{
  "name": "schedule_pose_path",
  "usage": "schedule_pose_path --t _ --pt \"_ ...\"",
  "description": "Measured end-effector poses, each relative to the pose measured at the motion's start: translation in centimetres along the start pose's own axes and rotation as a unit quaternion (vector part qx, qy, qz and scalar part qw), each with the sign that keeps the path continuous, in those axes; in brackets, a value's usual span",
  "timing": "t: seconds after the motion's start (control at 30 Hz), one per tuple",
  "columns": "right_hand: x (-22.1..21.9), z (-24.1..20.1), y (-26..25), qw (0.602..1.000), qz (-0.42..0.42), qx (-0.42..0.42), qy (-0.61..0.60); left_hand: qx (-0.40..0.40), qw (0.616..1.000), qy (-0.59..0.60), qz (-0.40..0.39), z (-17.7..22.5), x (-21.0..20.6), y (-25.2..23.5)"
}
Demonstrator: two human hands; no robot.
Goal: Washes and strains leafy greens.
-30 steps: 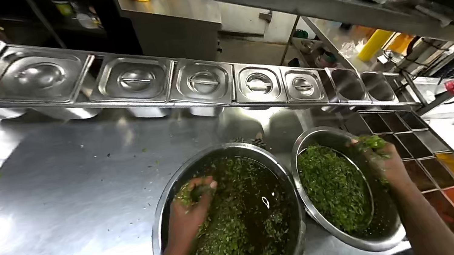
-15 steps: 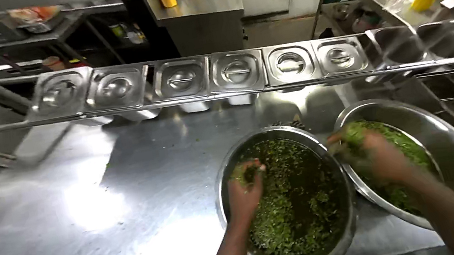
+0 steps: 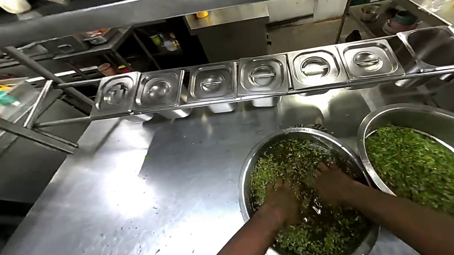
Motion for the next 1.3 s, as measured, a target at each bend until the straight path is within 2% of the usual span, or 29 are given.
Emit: schedule_pose_path --t 0.17,0.33,0.43,0.53,0.67,0.73,0.8,0.9,1.0,1.1,1.13,1.2,1.23,1.27,1.3 --pt "-1.7 -0.7 0.6 0.991 -0.108 0.001 0.076 0.013 0.995 -0.062 -0.078 0.1 -1.3 0.1" --pt "-2.7 -0.1 1.3 0.986 -0.150 -0.061 0.041 0.028 0.984 -0.103 -0.143 0.2 -2.5 1.0" --pt "-3.2 -0.2 1.6 0.985 -0.157 -0.042 0.060 0.007 0.984 -0.118 -0.134 0.7 -2.7 1.3" --pt "-4.2 -0.8 2.2 0.982 -0.168 0.003 0.090 -0.012 0.992 -0.091 -0.082 1.4 -2.7 1.4" --pt "-4.9 -0.9 3.7 0.980 -0.185 0.002 0.067 -0.032 0.996 -0.078 -0.038 2.9 -2.9 2.1" --pt "-3.8 -1.1 4.6 0.987 -0.153 0.017 0.048 -0.042 0.995 -0.085 -0.041 3.8 -2.5 3.3" --pt "-1.8 -1.4 5.3 0.992 -0.105 0.067 0.023 -0.055 0.994 -0.089 -0.038 4.7 -0.9 5.1" --pt "2.3 -2.2 7.6 0.989 -0.055 0.133 -0.021 -0.080 0.995 -0.065 -0.001 5.4 3.3 7.8" --pt "6.9 -2.1 10.2 0.990 0.020 0.136 -0.013 -0.081 0.994 -0.031 0.063 5.4 8.2 10.1" --pt "12.1 -2.5 14.4 0.979 0.164 0.123 0.013 -0.113 0.974 0.011 0.197 5.2 13.1 13.2" --pt "13.6 -2.6 15.9 0.966 0.229 0.116 0.011 -0.139 0.952 0.053 0.266 4.9 14.5 14.4" --pt "15.2 -2.5 17.1 0.920 0.381 0.092 -0.003 -0.200 0.875 0.159 0.411 4.0 15.9 15.0" --pt "14.4 -2.0 15.7 0.908 0.411 0.069 -0.026 -0.191 0.868 0.187 0.417 3.3 15.3 13.3" --pt "11.7 -1.3 12.7 0.932 0.353 0.041 -0.073 -0.142 0.905 0.174 0.360 2.5 13.3 10.3" --pt "7.7 -0.5 9.5 0.961 0.253 0.021 -0.109 -0.089 0.941 0.138 0.295 1.8 10.4 7.1"
Point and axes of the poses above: each hand's wrist, its own y-axis away from the middle knuckle, its own x-axis out of the back of the hand, z = x × y, the point moved 10 cm from there along -y, towards the middle knuckle, and after that the axes turned 6 degrees about x, right-handed, at the moved point
